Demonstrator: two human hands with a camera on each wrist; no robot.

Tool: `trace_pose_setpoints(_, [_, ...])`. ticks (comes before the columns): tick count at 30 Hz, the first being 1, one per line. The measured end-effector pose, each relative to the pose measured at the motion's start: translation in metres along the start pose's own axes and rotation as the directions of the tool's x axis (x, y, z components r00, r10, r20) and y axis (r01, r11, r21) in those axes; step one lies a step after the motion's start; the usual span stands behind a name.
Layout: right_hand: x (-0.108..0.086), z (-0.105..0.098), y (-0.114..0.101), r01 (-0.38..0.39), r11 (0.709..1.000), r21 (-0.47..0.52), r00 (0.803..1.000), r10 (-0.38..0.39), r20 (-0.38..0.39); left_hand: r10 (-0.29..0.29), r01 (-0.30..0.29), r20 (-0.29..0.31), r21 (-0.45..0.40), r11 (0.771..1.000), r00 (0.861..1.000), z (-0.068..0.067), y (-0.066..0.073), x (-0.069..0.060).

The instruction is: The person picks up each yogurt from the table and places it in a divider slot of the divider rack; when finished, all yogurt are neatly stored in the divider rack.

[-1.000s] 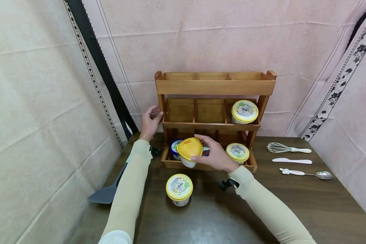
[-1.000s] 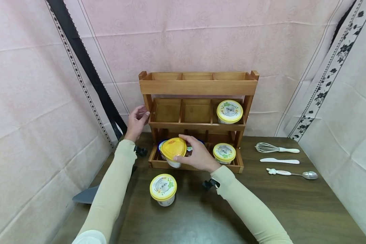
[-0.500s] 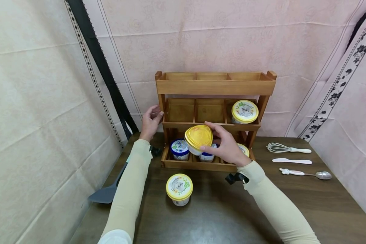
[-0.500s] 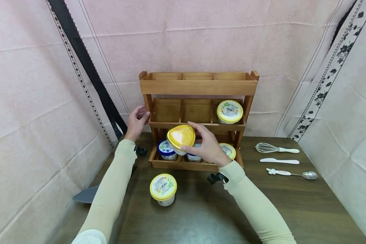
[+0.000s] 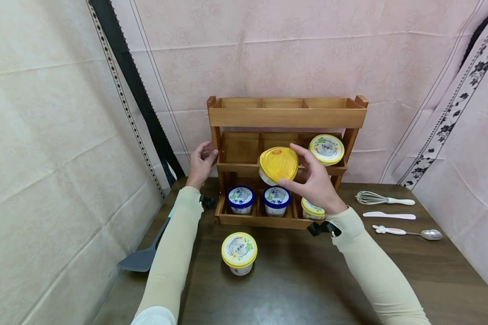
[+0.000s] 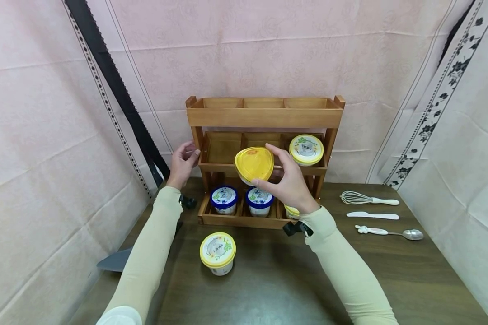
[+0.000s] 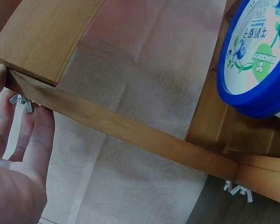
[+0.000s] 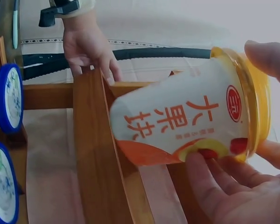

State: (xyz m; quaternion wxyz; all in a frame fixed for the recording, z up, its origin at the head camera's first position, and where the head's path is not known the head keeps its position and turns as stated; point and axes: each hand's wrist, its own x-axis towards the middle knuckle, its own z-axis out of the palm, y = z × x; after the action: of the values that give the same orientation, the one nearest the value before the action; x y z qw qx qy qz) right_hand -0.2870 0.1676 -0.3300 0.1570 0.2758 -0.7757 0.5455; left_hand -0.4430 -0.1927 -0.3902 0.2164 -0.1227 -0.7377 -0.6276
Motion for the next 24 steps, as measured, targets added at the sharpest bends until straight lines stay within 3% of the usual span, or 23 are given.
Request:
trace_pose_setpoints(11, [0.015, -0.009, 0.01, 0.033, 0.999, 0.013, 0.993, -0.031, -0.118, 0.002, -0.002, -0.004, -0.006, 1.0, 1.0, 0.001, 0.0, 0.0])
trace_pose_setpoints(24, [0.035, -0.006, 0.035, -0.016, 1.0, -0.002, 0.987, 0.015, -0.16, -0.015, 0.015, -0.001, 0.002, 1.0, 1.0, 0.0, 0.001, 0.0])
